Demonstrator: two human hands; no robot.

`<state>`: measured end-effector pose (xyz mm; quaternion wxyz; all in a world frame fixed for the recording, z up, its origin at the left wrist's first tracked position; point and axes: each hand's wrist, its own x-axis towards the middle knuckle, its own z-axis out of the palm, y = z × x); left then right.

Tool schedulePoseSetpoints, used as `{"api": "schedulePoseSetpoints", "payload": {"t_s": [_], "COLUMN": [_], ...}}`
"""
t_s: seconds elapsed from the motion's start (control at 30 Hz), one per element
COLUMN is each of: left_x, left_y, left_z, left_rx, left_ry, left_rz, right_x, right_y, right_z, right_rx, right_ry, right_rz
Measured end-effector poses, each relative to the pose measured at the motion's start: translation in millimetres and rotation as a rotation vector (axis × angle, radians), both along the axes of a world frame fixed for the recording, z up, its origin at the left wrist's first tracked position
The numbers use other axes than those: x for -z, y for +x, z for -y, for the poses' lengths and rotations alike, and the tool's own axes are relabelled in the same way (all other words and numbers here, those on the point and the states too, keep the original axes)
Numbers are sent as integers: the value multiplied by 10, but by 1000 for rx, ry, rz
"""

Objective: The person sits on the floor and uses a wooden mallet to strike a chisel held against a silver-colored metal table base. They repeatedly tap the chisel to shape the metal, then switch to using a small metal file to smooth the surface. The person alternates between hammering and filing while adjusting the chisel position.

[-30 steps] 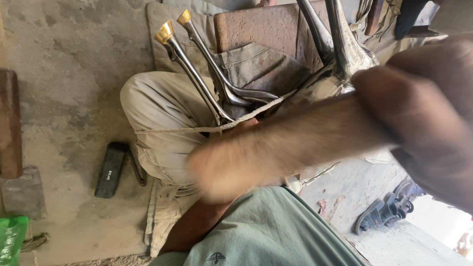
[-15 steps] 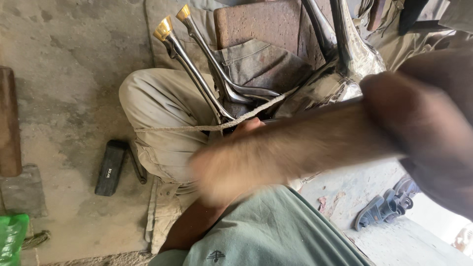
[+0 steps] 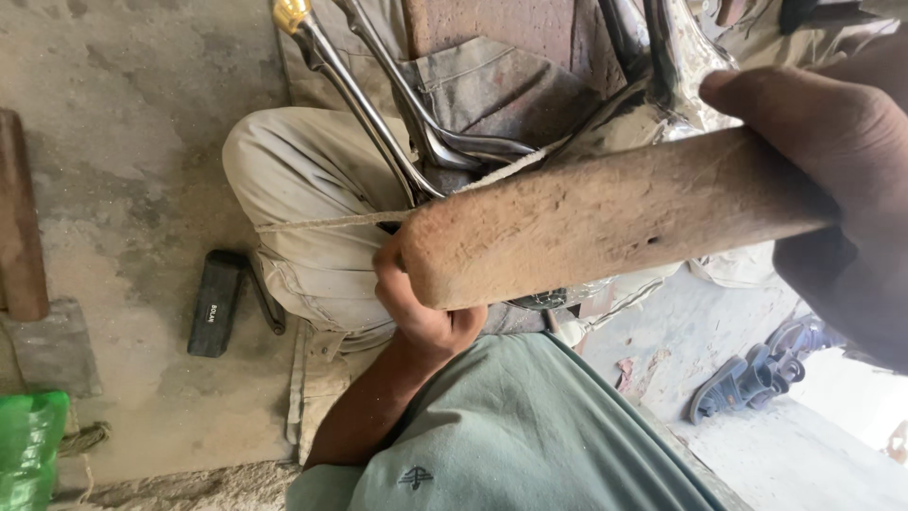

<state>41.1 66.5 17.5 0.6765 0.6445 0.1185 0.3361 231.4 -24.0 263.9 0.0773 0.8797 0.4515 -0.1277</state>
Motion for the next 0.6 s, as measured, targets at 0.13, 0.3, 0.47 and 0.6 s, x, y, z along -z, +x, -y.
{"api": "schedulePoseSetpoints", "payload": {"t_s": [0.13,0.3,0.47,0.6], "left_x": [156,342,327,241], "left_y": [90,64,95,112], "left_z": [25,102,73,69], "left_rx": [17,209,52,29], "left_ry": [335,312,382,451], "left_rz": [14,-63,-8,-17], "right_x": [-33,-60,-10,24], "right_y": [119,169,109,143], "right_z": [74,-22,-128,-79], "right_rx": [228,-318,-306,-209], "right_ry": [159,2,20,84], "right_rz": [-237,65,151,37]}}
